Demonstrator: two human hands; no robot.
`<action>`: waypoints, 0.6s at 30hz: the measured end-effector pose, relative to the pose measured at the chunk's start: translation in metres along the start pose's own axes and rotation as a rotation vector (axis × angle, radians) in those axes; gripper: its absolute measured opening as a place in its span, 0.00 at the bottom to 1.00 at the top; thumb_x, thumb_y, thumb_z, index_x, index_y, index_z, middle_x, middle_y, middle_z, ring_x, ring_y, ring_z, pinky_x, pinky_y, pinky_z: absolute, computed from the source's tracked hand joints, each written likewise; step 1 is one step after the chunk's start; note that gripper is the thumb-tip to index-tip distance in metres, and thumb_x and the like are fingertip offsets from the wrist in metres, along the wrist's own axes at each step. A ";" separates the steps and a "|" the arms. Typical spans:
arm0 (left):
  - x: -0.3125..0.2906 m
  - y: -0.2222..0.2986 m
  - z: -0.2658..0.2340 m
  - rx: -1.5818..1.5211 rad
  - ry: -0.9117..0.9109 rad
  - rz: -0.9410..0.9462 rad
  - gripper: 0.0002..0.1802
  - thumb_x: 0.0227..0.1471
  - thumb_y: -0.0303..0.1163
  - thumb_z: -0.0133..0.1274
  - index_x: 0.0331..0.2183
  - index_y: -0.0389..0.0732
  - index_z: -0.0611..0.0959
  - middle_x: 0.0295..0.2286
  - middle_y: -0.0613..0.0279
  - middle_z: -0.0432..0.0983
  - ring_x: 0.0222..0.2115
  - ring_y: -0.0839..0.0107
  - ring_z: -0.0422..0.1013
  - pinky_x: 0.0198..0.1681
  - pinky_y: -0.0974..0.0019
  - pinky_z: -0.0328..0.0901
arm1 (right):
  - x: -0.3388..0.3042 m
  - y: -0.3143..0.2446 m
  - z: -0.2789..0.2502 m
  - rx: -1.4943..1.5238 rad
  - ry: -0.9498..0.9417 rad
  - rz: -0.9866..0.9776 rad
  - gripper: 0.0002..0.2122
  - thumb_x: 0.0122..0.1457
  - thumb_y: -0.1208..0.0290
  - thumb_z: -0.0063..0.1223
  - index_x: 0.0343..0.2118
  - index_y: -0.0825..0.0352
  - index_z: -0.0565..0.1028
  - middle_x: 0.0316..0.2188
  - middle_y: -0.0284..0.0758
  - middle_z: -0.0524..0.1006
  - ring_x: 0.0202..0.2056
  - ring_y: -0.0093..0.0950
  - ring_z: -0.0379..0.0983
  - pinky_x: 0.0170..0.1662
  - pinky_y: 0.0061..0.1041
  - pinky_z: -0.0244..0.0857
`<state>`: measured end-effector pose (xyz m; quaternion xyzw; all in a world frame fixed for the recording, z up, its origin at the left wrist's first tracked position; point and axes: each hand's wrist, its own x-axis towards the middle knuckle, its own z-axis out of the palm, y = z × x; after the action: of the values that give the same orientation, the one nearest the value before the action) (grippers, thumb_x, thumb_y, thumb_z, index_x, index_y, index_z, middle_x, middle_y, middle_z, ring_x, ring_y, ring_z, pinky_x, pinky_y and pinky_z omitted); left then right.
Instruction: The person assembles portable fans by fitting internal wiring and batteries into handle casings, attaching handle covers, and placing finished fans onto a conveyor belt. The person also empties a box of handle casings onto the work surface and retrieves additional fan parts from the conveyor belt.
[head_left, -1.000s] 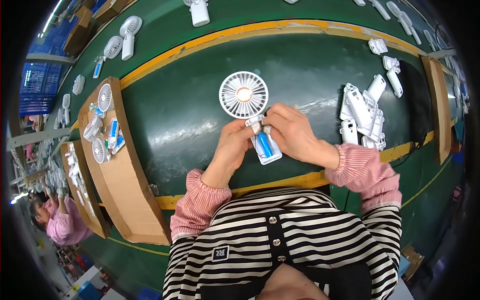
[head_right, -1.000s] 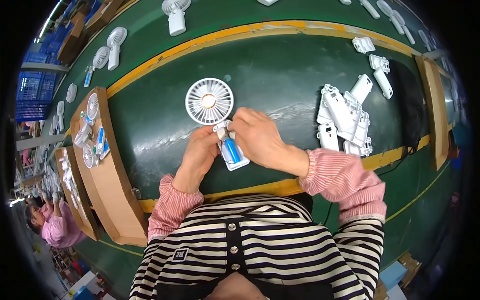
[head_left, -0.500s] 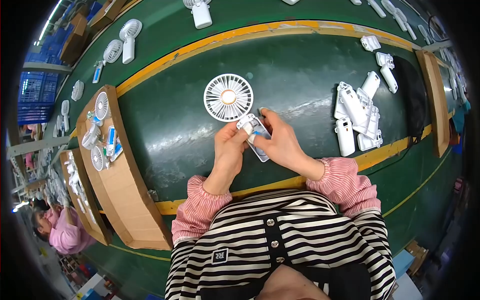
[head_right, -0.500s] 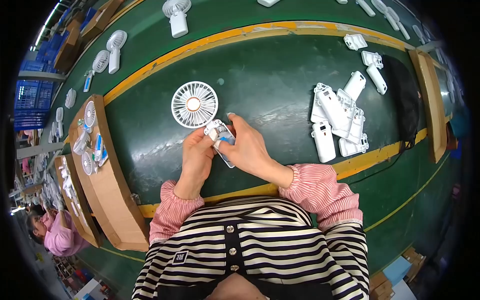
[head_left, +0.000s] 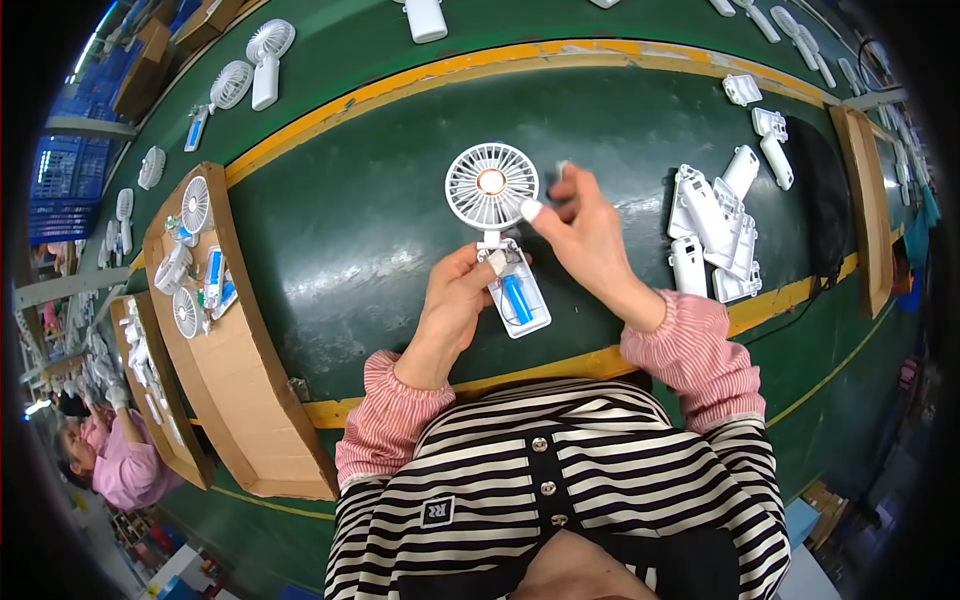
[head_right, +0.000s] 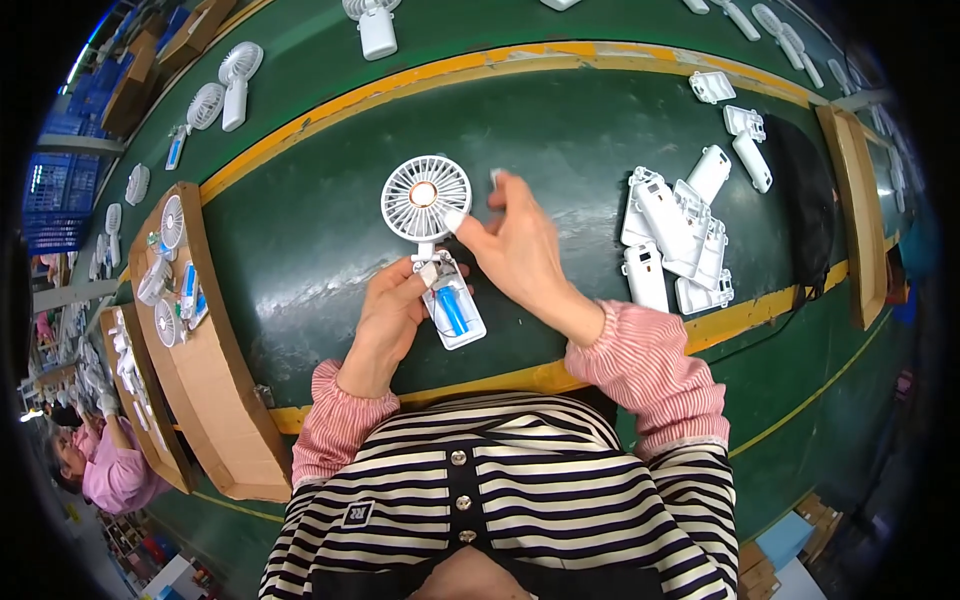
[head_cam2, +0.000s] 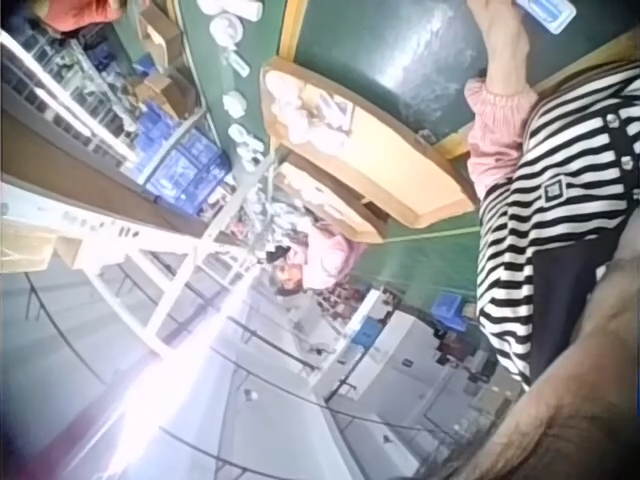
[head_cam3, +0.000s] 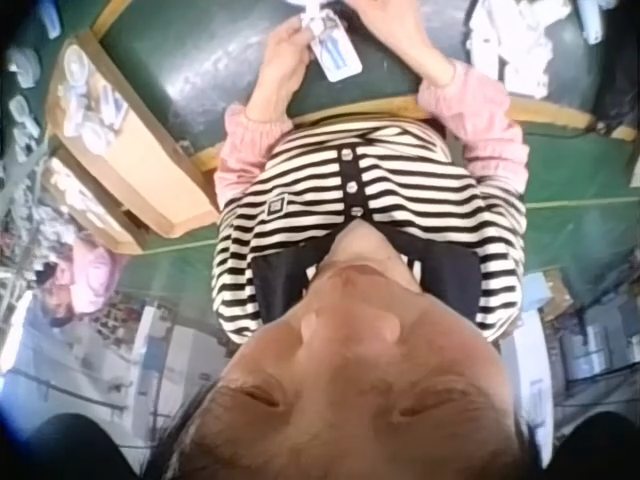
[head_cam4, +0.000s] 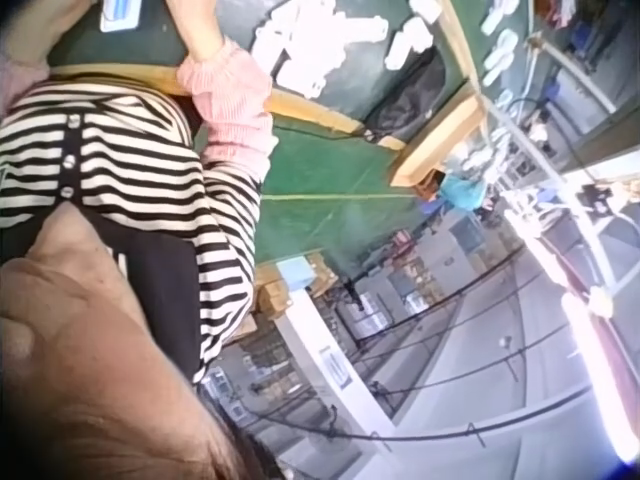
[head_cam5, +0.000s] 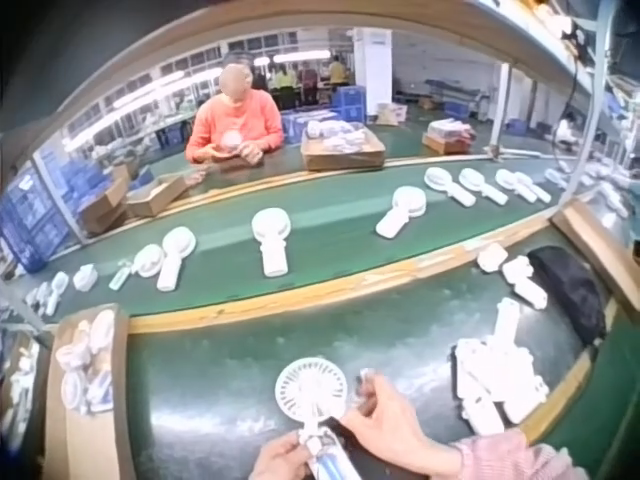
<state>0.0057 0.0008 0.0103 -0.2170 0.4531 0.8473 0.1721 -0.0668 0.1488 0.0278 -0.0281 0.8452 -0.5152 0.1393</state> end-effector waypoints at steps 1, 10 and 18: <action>0.000 -0.001 -0.001 -0.012 -0.014 -0.006 0.11 0.49 0.27 0.46 0.36 0.34 0.74 0.32 0.58 0.74 0.31 0.74 0.71 0.33 0.70 0.68 | 0.007 0.001 0.005 -0.039 0.094 -0.133 0.29 0.42 0.62 0.57 0.45 0.77 0.62 0.35 0.47 0.69 0.31 0.32 0.71 0.31 0.29 0.65; -0.032 -0.011 -0.001 0.129 -0.118 -0.114 0.13 0.49 0.24 0.47 0.40 0.33 0.73 0.34 0.57 0.74 0.34 0.74 0.70 0.39 0.72 0.65 | -0.002 -0.001 0.004 -0.080 -0.214 -0.265 0.31 0.38 0.72 0.59 0.48 0.76 0.61 0.39 0.43 0.69 0.39 0.28 0.69 0.40 0.22 0.64; -0.054 -0.012 0.000 0.194 -0.317 -0.171 0.16 0.45 0.23 0.52 0.40 0.32 0.74 0.36 0.59 0.74 0.37 0.74 0.69 0.43 0.72 0.63 | -0.031 0.000 -0.020 0.083 -0.321 -0.386 0.29 0.37 0.72 0.56 0.46 0.73 0.62 0.35 0.41 0.65 0.36 0.33 0.66 0.38 0.25 0.61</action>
<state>0.0570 0.0017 0.0301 -0.1012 0.4796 0.8057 0.3325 -0.0423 0.1720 0.0426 -0.2647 0.7694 -0.5553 0.1720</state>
